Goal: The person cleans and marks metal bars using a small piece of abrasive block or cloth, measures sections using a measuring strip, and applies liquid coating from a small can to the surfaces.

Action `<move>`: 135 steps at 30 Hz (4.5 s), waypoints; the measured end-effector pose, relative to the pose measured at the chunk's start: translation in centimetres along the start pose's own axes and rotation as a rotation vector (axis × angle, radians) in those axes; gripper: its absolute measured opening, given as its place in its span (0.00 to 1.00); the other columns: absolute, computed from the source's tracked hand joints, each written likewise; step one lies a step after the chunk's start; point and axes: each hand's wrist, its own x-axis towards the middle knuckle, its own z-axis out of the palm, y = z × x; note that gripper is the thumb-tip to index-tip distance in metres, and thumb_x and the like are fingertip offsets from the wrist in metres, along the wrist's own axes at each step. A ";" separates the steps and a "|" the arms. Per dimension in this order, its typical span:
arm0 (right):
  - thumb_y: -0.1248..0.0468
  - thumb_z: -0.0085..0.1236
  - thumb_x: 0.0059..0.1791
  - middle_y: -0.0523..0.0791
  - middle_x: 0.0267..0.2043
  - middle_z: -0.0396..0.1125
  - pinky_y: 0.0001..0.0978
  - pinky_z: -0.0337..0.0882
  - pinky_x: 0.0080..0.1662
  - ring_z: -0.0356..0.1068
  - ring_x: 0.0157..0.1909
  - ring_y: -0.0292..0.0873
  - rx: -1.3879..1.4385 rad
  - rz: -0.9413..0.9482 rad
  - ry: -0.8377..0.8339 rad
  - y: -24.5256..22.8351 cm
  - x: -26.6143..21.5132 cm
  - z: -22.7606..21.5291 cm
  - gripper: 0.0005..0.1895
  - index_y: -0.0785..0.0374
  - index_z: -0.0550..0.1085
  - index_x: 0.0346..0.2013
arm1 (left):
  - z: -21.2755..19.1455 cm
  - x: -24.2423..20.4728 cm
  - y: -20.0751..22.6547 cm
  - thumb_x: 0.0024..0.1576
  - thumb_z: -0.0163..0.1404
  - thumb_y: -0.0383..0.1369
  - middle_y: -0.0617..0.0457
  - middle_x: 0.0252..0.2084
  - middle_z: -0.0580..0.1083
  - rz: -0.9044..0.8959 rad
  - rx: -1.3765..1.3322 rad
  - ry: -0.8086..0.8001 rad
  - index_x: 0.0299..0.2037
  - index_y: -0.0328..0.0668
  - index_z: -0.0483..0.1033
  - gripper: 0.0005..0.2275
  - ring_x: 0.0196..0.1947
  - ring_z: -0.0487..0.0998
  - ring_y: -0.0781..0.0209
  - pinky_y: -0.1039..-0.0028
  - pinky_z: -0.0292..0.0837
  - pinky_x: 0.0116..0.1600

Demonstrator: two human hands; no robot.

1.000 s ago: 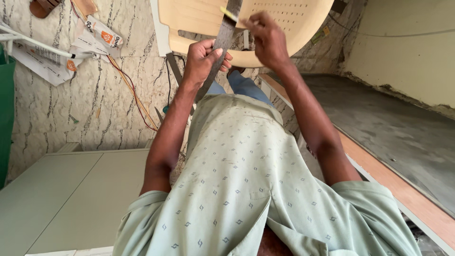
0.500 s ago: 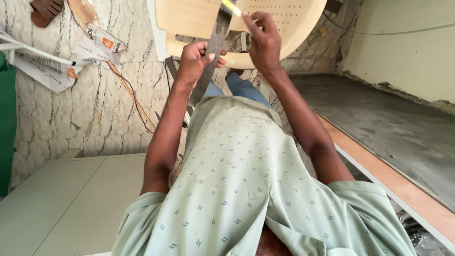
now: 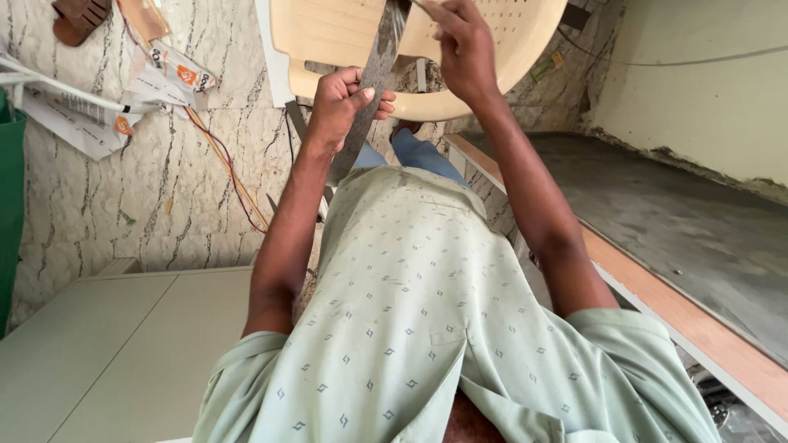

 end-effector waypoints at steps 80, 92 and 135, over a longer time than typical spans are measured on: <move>0.78 0.55 0.50 0.49 0.46 0.78 0.36 0.78 0.38 0.76 0.38 0.42 -0.121 -0.066 0.012 -3.3 -4.1 -0.2 0.18 0.59 0.83 0.48 | 1.8 2.7 0.1 0.62 0.45 0.17 0.41 0.40 0.81 0.068 0.088 0.063 0.45 0.23 0.75 0.07 0.33 0.84 0.60 0.74 0.83 0.37; 0.78 0.53 0.53 0.49 0.49 0.78 0.32 0.78 0.39 0.77 0.43 0.41 -0.168 -0.166 0.082 -2.1 -3.5 -0.5 0.17 0.59 0.82 0.49 | 2.1 2.9 0.6 0.61 0.45 0.17 0.40 0.40 0.81 0.054 0.084 0.060 0.46 0.23 0.75 0.08 0.33 0.84 0.60 0.75 0.83 0.36; 0.68 0.56 0.54 0.51 0.73 0.58 0.33 0.72 0.45 0.71 0.47 0.40 1.843 0.799 -0.327 -1.4 -10.2 9.6 0.16 0.68 0.74 0.57 | -5.8 10.0 -4.9 0.64 0.52 0.30 0.46 0.38 0.78 -0.087 -0.272 0.133 0.47 0.26 0.76 0.10 0.37 0.78 0.58 0.70 0.76 0.45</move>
